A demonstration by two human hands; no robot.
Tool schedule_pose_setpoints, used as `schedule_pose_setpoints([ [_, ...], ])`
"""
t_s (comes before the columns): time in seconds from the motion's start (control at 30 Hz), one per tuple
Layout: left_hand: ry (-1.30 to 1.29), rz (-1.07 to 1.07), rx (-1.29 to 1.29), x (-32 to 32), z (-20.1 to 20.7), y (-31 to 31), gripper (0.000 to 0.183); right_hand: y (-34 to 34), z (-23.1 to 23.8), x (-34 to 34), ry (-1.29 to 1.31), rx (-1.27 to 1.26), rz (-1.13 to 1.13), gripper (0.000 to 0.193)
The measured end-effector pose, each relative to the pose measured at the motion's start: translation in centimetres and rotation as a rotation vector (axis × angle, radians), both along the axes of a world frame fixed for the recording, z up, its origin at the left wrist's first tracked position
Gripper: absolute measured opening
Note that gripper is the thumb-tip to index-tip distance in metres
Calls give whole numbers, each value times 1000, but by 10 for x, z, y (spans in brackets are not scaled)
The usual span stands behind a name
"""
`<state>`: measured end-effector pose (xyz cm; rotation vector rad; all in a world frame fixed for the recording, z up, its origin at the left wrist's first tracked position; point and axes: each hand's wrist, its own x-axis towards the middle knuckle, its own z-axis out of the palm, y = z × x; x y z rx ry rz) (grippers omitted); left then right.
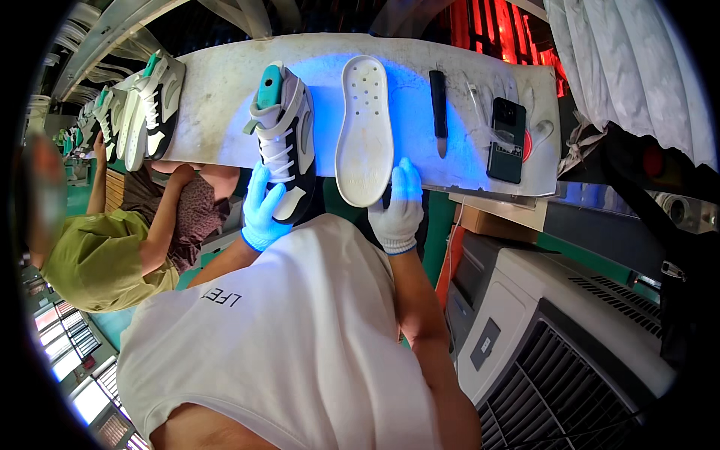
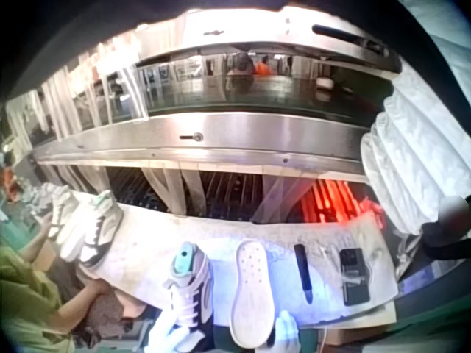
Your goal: The person inserts a white insole into a white and black sneaker, then uses a black tool to press and adjust the insole and shoe components. The person repeats this process for a second sneaker, ensuring the insole is properly seated and the shoe structure is firm.
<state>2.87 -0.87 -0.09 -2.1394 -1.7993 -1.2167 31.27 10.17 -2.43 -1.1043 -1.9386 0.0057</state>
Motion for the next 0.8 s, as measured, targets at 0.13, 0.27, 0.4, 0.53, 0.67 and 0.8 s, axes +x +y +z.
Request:
schedule_pose_setpoints([
  [0.13,41,-33,21,-11,-14,-3,58,-2,2,-1,6,-11,-1,77],
  [0.27,-1,-44,18,-6,-4,-1,59,-1,-5,-1,-2,-2,-8,78],
  [0.4,7,-36,8,0,10,3,59,-4,6,-3,-11,-46,-6,76],
  [0.53,-20,-53,6,0,12,4,56,-4,6,-3,1,-51,-4,73],
  [0.67,0,-61,15,-3,15,11,51,-4,4,-5,-7,-43,-10,72],
  [0.8,-64,-42,-55,-3,16,19,52,-5,1,-7,5,-66,-29,72],
])
